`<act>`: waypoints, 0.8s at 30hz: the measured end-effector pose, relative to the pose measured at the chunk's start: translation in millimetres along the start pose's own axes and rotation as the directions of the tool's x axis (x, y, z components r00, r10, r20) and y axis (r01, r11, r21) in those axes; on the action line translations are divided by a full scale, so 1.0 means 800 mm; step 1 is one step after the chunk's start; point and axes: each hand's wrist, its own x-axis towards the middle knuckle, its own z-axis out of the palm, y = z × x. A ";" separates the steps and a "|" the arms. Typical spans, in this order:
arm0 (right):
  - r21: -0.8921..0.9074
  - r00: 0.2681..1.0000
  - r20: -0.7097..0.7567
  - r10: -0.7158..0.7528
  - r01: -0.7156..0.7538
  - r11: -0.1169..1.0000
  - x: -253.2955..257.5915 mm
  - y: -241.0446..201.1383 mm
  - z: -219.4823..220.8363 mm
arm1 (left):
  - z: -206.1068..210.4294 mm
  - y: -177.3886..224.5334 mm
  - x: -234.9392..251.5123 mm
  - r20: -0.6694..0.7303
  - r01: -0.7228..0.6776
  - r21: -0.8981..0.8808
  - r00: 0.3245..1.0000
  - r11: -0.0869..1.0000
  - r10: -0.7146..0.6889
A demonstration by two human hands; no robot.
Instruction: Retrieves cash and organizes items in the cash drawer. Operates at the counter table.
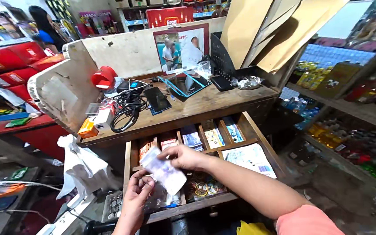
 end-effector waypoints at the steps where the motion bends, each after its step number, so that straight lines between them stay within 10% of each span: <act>1: -0.100 0.995 -0.083 0.053 -0.061 0.993 0.001 -0.003 -0.014 | -0.001 0.002 0.000 0.001 0.010 0.003 1.000 1.000 -0.010; 8: -0.491 0.855 -0.440 0.275 -0.486 0.723 0.033 0.045 -0.061 | -0.001 0.007 -0.001 0.009 0.072 0.014 0.997 0.997 -0.072; 18: 0.158 0.640 -0.553 0.534 -0.548 0.821 0.071 0.050 -0.050 | -0.005 0.009 0.000 0.023 0.104 0.010 0.994 0.994 -0.105; 24: -0.191 0.643 -0.605 0.469 -0.689 0.699 0.077 0.046 -0.032 | -0.006 0.010 -0.003 0.048 0.088 0.024 0.995 0.996 -0.089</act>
